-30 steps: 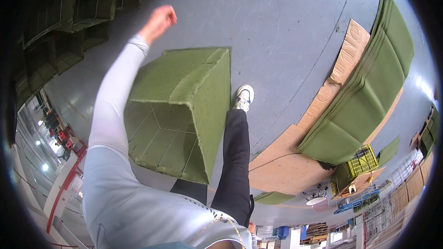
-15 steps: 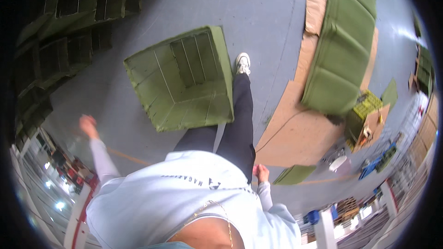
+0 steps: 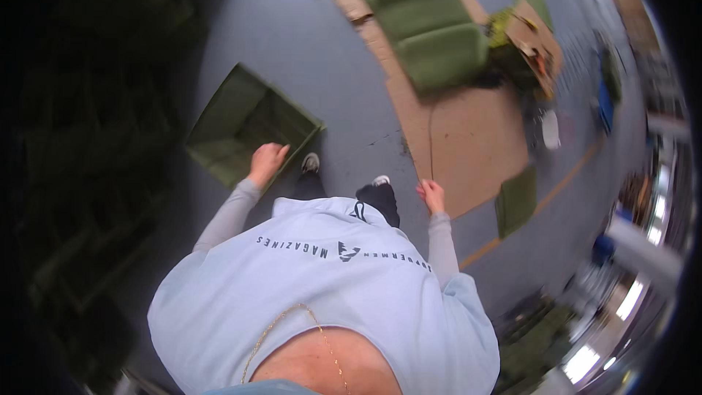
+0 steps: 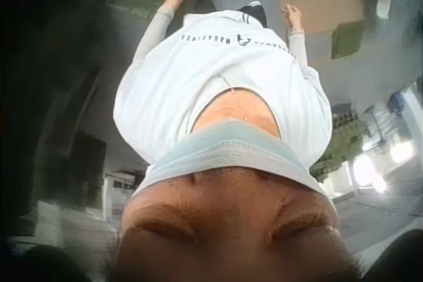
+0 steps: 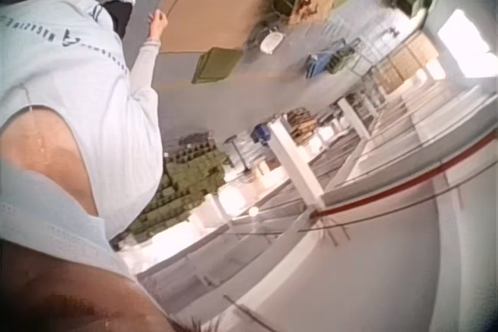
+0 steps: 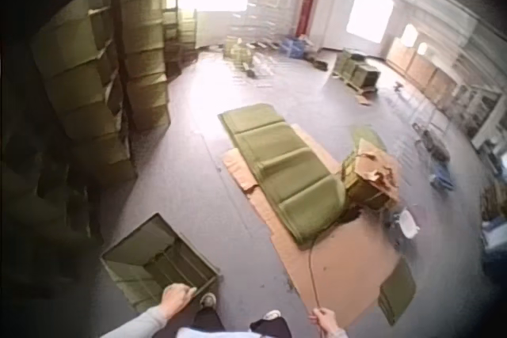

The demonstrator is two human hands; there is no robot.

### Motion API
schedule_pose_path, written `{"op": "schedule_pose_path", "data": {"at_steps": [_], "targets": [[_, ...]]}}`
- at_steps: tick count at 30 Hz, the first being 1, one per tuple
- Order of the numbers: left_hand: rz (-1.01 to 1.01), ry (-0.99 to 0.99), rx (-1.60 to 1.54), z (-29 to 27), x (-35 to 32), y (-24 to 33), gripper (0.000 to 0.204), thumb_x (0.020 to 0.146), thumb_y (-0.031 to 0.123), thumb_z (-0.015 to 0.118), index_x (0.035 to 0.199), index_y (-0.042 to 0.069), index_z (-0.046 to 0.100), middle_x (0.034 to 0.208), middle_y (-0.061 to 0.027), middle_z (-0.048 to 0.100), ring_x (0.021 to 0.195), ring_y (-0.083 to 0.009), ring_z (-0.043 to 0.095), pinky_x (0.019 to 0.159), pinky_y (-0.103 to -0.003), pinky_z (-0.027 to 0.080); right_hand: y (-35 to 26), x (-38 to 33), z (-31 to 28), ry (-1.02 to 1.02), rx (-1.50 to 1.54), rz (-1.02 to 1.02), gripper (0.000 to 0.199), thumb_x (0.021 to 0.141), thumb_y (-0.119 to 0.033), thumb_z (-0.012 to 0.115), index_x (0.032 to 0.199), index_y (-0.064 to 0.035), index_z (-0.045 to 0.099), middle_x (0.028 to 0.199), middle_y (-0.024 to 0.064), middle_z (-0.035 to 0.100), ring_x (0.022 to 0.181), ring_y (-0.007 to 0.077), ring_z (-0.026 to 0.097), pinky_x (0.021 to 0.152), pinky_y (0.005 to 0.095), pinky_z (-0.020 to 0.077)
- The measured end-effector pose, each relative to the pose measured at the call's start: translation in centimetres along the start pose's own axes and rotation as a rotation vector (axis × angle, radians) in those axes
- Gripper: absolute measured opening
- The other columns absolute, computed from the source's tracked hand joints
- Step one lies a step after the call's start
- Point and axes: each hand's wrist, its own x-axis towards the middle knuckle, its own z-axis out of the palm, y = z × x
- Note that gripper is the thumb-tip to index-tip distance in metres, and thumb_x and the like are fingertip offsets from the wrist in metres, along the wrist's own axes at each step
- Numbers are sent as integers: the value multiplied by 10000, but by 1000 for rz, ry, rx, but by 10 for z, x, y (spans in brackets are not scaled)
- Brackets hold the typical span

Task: The person is assembling green mesh containers by folding them and then attaching a mesh sheet to a wire frame using a hot glue gun.

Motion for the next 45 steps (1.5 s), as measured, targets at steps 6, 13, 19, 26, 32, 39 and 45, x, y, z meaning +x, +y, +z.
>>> {"op": "schedule_pose_path", "data": {"at_steps": [6, 13, 19, 26, 32, 39, 45], "targets": [[831, 87, -566, 118, 10, 387, 232, 884, 127, 522, 1091, 49, 595, 1070, -130, 609, 1037, -305, 568, 866, -364, 444, -65, -37, -28, -197, 1119, -104, 779, 871, -651, 345, 1181, 50, 489, 1196, 210, 540, 1140, 300, 515, 965, 396, 409], [1401, -949, -91, 261, -108, 562, 438, 949, 312, 415, 1236, -15, 464, 1256, -193, 501, 1187, -296, 456, 994, -377, 349, -7, -117, -334, 454, 1668, -513, 557, 947, -501, 343, 1094, -1, 539, 1089, 175, 592, 1011, 270, 561, 893, 395, 454], [-169, -1851, -1118, 327, -62, 644, 480, 977, 413, 338, 1266, 47, 451, 1291, -122, 492, 1197, -225, 464, 975, -374, 390, -38, -109, -361, 1053, 196, -835, 448, 985, -353, 294, 1085, -19, 576, 1080, 130, 612, 1055, 257, 558, 937, 365, 403], [-388, -1807, -1145, 367, 50, 703, 368, 967, 300, 392, 1194, 23, 477, 1215, -111, 537, 1104, -227, 521, 951, -402, 409, 65, 73, -424, 618, -371, -290, 377, 905, -363, 463, 1003, -45, 641, 1030, 166, 634, 990, 319, 590, 886, 412, 432], [-441, -1015, -1578, 397, 279, 753, 180, 900, 215, 576, 902, 35, 570, 894, -79, 612, 794, -156, 581, 708, -251, 510, 198, 133, -530, 434, -199, 296, 356, 824, -372, 575, 854, -29, 667, 798, 155, 673, 722, 283, 652, 681, 396, 511], [-298, -573, -1340, 406, 408, 897, 53, 856, 92, 591, 808, 80, 574, 621, 21, 481, 563, -72, 467, 506, -196, 402, 225, 151, -602, 544, 786, 550, 261, 884, -279, 539, 999, -46, 566, 857, 133, 654, 665, 220, 661, 484, 359, 485], [-175, -595, -1238, 467, 395, 1010, 195, 799, 69, 657, 974, 36, 576, 612, 20, 506, 460, -81, 438, 413, -215, 356, 194, 185, -687, 296, 465, 736, 244, 888, -271, 532, 978, -48, 575, 831, 107, 650, 665, 209, 655, 496, 345, 495]]}}
